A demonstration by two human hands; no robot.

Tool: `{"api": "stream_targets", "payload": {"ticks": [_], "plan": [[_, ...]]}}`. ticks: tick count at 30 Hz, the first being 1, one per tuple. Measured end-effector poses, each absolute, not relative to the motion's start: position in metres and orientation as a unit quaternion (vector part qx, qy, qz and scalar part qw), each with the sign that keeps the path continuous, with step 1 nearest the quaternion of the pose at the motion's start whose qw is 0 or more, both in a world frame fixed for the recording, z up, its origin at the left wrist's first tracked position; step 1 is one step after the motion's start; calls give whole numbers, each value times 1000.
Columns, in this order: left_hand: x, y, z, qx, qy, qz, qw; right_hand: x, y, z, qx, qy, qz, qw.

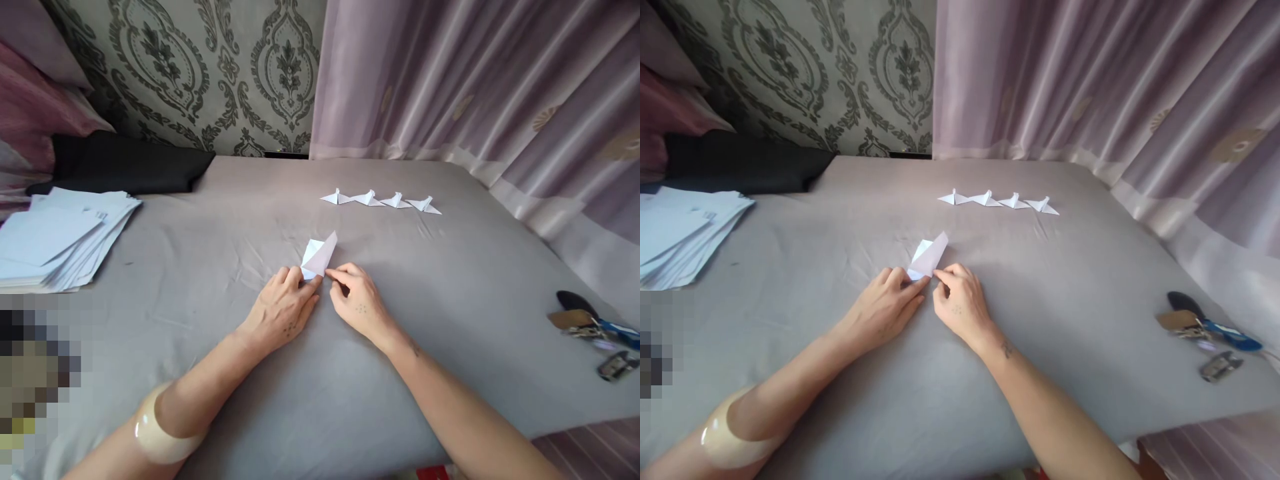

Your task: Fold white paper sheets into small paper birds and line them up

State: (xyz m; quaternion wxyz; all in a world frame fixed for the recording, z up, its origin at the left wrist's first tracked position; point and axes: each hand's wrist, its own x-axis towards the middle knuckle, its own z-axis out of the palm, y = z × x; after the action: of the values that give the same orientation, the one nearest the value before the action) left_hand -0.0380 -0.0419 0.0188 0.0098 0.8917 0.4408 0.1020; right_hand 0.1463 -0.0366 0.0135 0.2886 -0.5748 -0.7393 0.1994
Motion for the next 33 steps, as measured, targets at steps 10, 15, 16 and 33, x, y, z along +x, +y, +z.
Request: {"api": "stream_targets", "payload": {"ticks": [10, 15, 16, 33], "plan": [[-39, -42, 17, 891, 443, 100, 7, 145, -43, 18, -558, -773, 159, 256], [-39, -43, 17, 889, 447, 96, -5, 145, -43, 18, -555, -770, 172, 263], [-39, -43, 17, 889, 448, 95, -2, 145, -42, 18, -558, -764, 184, 268], [-38, -47, 23, 891, 443, 97, -6, 149, -45, 22, -520, -826, 91, 200]]}}
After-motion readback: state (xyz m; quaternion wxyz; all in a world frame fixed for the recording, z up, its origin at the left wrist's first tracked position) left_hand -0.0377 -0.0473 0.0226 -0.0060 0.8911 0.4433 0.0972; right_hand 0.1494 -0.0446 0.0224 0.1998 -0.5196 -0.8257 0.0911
